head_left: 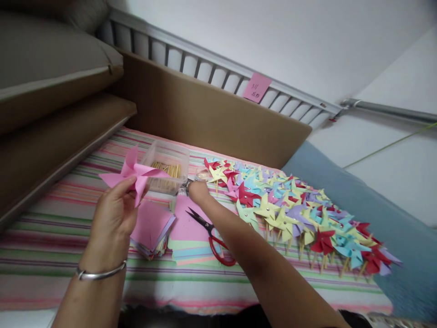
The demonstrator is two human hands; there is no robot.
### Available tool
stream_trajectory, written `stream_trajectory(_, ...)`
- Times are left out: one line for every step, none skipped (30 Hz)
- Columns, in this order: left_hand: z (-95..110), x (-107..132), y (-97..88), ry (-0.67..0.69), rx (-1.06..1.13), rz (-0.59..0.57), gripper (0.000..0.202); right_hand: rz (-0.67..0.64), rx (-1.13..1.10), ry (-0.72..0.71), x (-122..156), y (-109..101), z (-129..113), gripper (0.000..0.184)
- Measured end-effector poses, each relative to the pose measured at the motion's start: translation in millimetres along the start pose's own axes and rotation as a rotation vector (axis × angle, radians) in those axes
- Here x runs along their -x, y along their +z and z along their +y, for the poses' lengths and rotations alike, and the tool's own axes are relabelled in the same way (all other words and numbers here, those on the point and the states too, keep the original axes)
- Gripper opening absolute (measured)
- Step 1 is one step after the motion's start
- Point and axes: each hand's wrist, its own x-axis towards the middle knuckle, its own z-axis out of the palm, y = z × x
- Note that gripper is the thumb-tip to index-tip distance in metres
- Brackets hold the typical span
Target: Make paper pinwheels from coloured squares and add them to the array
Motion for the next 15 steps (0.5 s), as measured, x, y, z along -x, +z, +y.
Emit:
stream_trajectory(-0.6,-0.3,-0.2,0.007,-0.002,0.006,0.020,-0.001,-0.005,-0.009,0.4,-0.5,1.0,0.032)
stream_trajectory(-1.2,-0.6,-0.4,0.015,-0.005,0.010,0.020,-0.002,-0.011,-0.020,0.7,-1.2,2.0,0.032)
stream_trajectory(-1.7,-1.1,-0.7,0.021,-0.009,0.010,0.020,-0.005,-0.018,-0.031,0.9,-2.2,3.1,0.032)
stream_trajectory(-2.1,-1.7,-1.1,0.024,-0.016,0.009,0.019,-0.011,-0.027,-0.042,0.8,-3.5,4.3,0.032)
stream_trajectory(-2.3,-2.3,-1.6,0.026,-0.023,0.007,0.019,-0.017,-0.036,-0.053,0.5,-5.0,5.5,0.032)
stream_trajectory(-2.5,-3.1,-2.1,0.027,-0.030,0.007,0.019,-0.024,-0.045,-0.062,0.0,-6.5,6.7,0.032)
stream_trajectory(-2.5,-4.0,-2.7,0.028,-0.038,0.013,0.020,-0.030,-0.054,-0.068,-0.5,-7.8,7.7,0.031)
stream_trajectory(-2.4,-4.9,-3.4,0.029,-0.045,0.021,0.020,-0.034,-0.061,-0.073,-1.1,-8.9,8.7,0.031)
stream_trajectory(-2.3,-5.9,-4.1,0.033,-0.050,0.031,0.021,-0.035,-0.067,-0.076,-1.6,-9.4,9.5,0.031)
stream_trajectory(-2.3,-6.7,-4.7,0.036,-0.056,0.036,0.021,-0.034,-0.073,-0.079,-2.1,-9.4,10.2,0.031)
stream_trajectory(-2.2,-7.5,-5.2,0.039,-0.060,0.039,0.021,-0.030,-0.079,-0.082,-2.5,-8.7,10.8,0.031)
stream_trajectory(-2.3,-8.2,-5.6,0.040,-0.066,0.037,0.020,-0.025,-0.085,-0.085,-2.8,-7.6,11.3,0.031)
stream_trajectory(-2.4,-8.6,-5.7,0.039,-0.071,0.034,0.019,-0.019,-0.090,-0.087,-3.0,-6.2,11.9,0.032)
stream_trajectory(-2.6,-8.9,-5.6,0.036,-0.077,0.032,0.018,-0.015,-0.096,-0.088,-3.1,-4.7,12.4,0.032)
stream_trajectory(-2.9,-9.1,-5.2,0.036,-0.080,0.033,0.018,-0.013,-0.102,-0.088,-3.2,-3.3,12.9,0.032)
